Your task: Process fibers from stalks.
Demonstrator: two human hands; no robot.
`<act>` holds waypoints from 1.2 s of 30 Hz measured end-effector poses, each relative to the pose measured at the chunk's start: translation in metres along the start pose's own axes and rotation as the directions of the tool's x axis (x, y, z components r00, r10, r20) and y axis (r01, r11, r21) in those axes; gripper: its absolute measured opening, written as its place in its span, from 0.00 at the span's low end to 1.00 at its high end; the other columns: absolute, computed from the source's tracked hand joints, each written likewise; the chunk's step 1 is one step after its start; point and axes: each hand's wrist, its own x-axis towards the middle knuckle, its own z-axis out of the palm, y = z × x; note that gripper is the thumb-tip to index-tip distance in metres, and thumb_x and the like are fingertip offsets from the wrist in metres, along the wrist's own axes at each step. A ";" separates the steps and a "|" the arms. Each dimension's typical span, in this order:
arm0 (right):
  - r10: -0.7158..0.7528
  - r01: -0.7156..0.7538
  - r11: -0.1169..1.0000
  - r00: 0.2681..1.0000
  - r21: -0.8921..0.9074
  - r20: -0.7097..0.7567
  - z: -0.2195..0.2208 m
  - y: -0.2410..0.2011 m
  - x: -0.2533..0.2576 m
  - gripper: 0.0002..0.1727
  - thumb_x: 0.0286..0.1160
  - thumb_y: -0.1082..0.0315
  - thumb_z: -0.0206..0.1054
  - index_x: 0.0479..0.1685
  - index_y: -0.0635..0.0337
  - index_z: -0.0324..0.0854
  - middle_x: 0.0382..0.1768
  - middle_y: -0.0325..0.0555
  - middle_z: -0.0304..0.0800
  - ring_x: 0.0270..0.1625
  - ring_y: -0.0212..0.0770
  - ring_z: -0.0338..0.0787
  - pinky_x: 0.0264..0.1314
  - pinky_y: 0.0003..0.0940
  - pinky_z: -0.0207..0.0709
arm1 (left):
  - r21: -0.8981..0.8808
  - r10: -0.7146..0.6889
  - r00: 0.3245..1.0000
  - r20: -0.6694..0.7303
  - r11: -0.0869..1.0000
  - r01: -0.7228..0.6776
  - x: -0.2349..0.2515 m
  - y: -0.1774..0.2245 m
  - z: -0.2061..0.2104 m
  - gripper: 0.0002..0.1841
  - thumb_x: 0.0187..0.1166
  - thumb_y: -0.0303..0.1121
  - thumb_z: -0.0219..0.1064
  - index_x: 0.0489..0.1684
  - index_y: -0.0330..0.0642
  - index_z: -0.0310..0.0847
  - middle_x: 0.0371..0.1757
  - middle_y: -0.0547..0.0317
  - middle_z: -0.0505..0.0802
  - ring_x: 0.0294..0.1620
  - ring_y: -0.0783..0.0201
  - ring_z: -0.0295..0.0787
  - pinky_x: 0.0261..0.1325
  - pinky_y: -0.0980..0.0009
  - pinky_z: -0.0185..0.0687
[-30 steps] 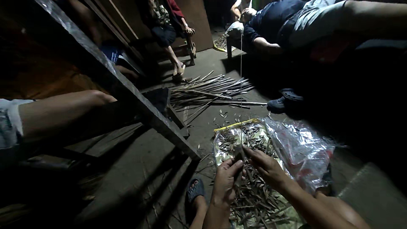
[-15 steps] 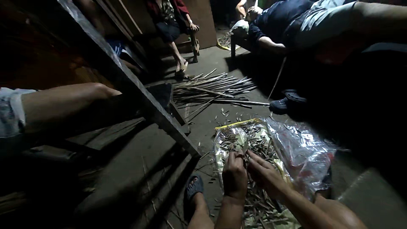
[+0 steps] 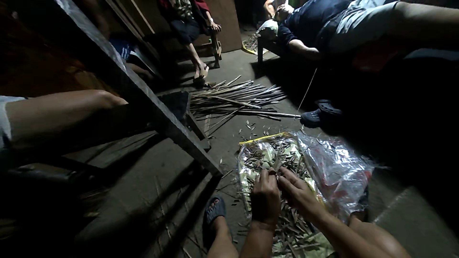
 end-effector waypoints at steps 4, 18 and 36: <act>-0.064 0.065 0.994 0.998 -0.093 0.020 -0.003 0.006 0.001 0.28 0.91 0.65 0.50 0.86 0.70 0.60 0.51 0.43 0.84 0.30 0.20 0.72 0.34 0.18 0.68 | -0.021 -0.011 1.000 0.006 1.000 0.011 0.000 -0.003 -0.004 0.04 0.66 0.20 0.70 0.29 0.27 0.90 0.33 0.40 0.91 0.31 0.48 0.93 0.32 0.61 0.89; -0.374 0.256 0.697 0.927 -0.669 -0.035 -0.010 0.029 0.021 0.25 0.89 0.65 0.52 0.82 0.62 0.73 0.64 0.62 0.88 0.63 0.59 0.90 0.65 0.59 0.79 | -0.338 -0.280 0.954 0.109 0.892 0.300 0.002 -0.011 -0.021 0.08 0.71 0.21 0.69 0.40 0.30 0.95 0.35 0.44 0.93 0.36 0.59 0.91 0.45 0.68 0.87; 0.048 -0.045 0.989 0.999 0.142 -0.021 -0.001 -0.004 0.007 0.06 0.86 0.67 0.58 0.52 0.58 0.76 0.23 0.28 0.75 0.16 0.20 0.69 0.18 0.16 0.65 | -0.572 -0.496 0.693 0.524 0.398 0.717 0.010 -0.009 -0.025 0.06 0.82 0.25 0.67 0.45 0.30 0.88 0.31 0.60 0.91 0.25 0.76 0.86 0.31 0.79 0.84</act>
